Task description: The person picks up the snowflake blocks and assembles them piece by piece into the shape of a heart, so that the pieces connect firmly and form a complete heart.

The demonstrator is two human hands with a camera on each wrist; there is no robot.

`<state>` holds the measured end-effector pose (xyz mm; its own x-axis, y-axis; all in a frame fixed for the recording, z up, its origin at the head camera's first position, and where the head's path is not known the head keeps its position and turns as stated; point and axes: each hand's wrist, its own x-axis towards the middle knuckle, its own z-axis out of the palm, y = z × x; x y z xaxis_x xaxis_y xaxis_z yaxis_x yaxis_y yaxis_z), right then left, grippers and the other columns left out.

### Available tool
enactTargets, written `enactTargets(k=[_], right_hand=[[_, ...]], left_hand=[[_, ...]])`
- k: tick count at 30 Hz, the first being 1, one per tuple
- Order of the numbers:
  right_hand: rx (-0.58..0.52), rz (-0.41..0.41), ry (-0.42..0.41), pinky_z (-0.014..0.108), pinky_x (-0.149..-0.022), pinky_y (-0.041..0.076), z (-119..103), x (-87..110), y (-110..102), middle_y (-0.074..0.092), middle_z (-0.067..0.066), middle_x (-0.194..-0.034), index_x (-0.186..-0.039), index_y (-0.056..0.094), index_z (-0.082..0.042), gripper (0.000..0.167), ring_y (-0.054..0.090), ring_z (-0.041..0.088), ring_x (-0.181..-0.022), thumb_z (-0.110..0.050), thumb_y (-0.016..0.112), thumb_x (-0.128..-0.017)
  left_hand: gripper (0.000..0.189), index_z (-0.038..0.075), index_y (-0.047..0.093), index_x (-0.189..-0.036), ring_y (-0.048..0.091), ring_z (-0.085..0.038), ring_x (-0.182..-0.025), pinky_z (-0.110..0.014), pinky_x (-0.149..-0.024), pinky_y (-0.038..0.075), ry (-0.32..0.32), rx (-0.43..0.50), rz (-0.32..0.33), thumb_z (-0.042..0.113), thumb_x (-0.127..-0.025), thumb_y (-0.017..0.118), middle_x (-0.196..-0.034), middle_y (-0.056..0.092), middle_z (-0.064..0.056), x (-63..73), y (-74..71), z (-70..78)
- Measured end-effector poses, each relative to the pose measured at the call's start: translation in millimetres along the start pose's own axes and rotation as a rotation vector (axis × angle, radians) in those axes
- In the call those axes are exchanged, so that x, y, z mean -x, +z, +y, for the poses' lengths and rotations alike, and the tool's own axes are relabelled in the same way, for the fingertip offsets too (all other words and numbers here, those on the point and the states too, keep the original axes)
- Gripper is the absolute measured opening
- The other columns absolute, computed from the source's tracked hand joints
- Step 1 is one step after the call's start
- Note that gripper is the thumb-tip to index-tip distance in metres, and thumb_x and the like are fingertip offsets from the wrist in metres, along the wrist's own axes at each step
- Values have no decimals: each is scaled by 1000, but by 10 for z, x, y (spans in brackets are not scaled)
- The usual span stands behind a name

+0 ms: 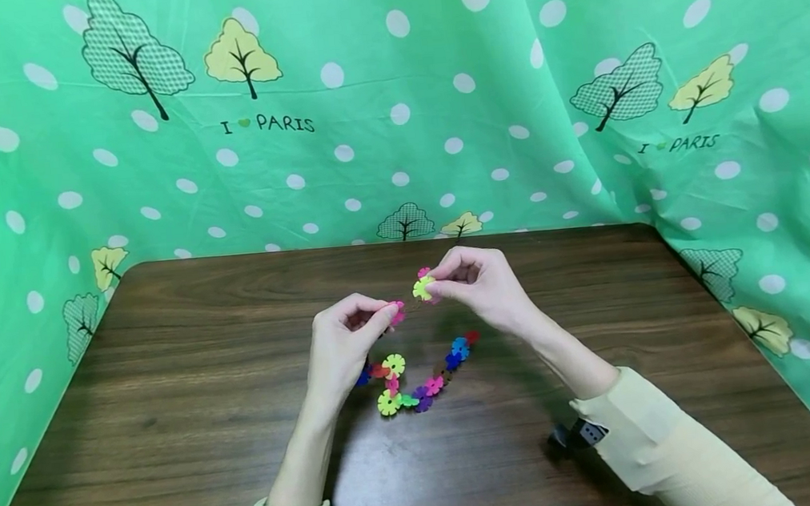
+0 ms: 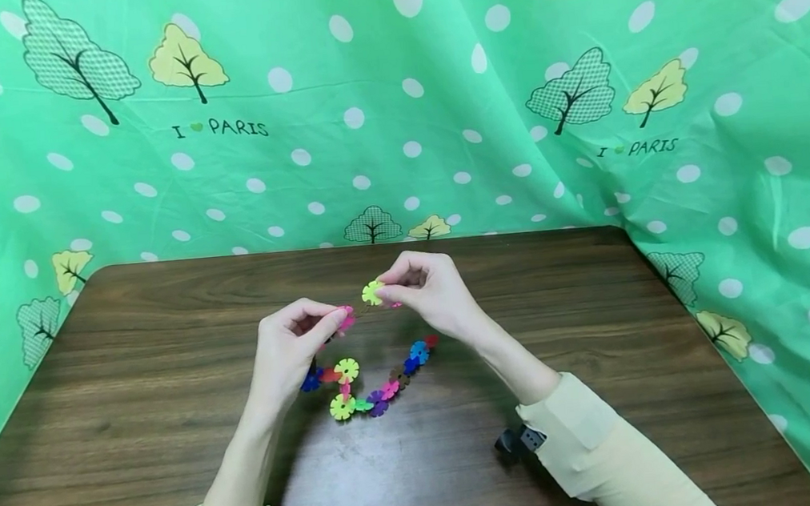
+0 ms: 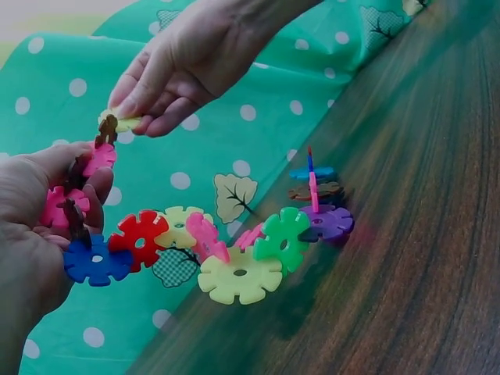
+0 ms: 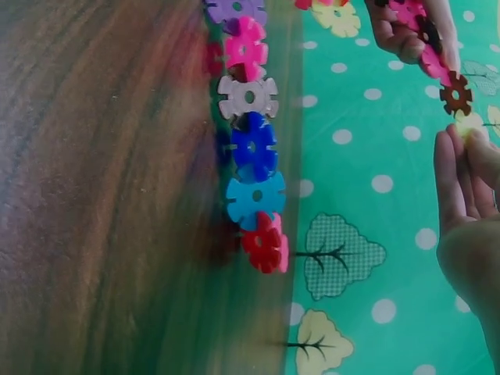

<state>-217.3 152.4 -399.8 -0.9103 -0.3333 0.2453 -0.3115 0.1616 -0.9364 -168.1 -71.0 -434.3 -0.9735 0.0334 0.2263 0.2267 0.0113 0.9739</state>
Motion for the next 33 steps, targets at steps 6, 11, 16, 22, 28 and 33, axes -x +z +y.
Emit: enactTargets(k=[6, 11, 16, 22, 28, 33], right_hand=[[-86, 20, 20, 43, -74, 64, 50, -1, 53, 78, 0, -89, -95, 66, 12, 19, 77, 22, -73, 1, 79, -86], [-123, 34, 37, 38, -72, 64, 72, 10, 56, 79, 1, -89, -96, 65, 14, 22, 76, 16, -71, 0, 80, -86], [-138, 28, 46, 34, -71, 64, 88, 1, 46, 79, 1, -87, -96, 66, 13, 24, 75, 15, -70, -2, 81, -86], [-128, 14, 59, 34, -70, 64, 86, -15, 62, 78, 2, -87, -93, 67, 11, 16, 76, 16, -69, 4, 79, -85], [-115, 23, 65, 35, -72, 64, 73, -11, 86, 79, 3, -89, -94, 67, 11, 19, 76, 18, -71, 0, 80, -85], [-103, 9, 63, 36, -72, 64, 69, -22, 71, 79, -1, -89, -97, 67, 13, 16, 76, 20, -72, 5, 77, -86]], left_hand=[[13, 6, 78, -90, 71, -32, -75, -25, -66, 57, -29, 53, 5, 19, -92, 79, -85, 77, -17, 5, -1, 14], [13, 6, 78, -90, 71, -26, -72, -22, -63, 53, -42, 49, 9, 19, -92, 79, -83, 77, -16, 2, 25, 7], [13, 6, 77, -89, 70, -30, -72, -21, -61, 51, -48, 63, 14, 19, -92, 79, -83, 77, -16, 8, 52, -2], [13, 6, 77, -88, 70, -34, -74, -22, -63, 53, -52, 62, 24, 19, -92, 79, -83, 77, -16, 13, 57, -13], [14, 8, 78, -88, 68, -35, -74, -24, -63, 54, -58, 52, 30, 21, -92, 80, -81, 76, -16, 9, 48, -7], [16, 9, 77, -89, 67, -23, -69, -22, -59, 50, -112, 40, 20, 24, -92, 80, -83, 76, -18, 9, 39, 2]])
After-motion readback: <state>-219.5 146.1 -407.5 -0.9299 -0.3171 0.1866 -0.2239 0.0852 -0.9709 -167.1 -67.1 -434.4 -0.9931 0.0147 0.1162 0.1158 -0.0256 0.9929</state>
